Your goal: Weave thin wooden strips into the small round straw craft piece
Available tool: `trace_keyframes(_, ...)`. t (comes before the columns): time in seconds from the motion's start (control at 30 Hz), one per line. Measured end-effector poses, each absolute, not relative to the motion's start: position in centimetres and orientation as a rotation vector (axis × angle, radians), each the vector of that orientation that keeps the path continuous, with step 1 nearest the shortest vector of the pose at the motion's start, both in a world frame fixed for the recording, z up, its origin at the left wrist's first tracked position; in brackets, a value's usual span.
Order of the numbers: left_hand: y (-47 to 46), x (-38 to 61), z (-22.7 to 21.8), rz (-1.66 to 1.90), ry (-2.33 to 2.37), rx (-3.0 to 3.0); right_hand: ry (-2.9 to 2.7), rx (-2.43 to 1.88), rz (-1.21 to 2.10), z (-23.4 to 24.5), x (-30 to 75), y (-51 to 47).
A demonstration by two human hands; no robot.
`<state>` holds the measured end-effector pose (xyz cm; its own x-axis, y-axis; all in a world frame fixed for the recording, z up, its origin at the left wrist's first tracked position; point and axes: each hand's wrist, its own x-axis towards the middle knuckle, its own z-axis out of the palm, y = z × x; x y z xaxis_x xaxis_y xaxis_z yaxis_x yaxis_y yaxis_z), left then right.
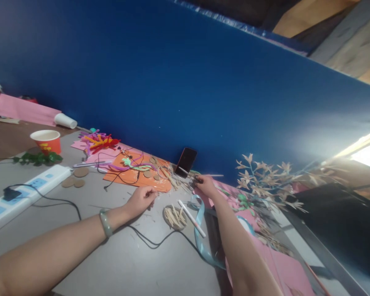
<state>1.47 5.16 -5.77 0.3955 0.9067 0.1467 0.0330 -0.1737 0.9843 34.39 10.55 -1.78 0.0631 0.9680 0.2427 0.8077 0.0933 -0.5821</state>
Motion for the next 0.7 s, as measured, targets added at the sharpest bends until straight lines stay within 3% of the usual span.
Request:
trace_keyframes(0.23, 5.0, 1.6, -5.6, 0.979, 0.850, 1.520, -1.803, -1.793, 0.380, -0.2, 35.0, 9.9)
trace_keyframes(0.7, 5.1, 1.6, -5.7, 0.988, 0.850, 1.550, -1.903, -1.820, 0.316, -2.3, 35.0, 10.8)
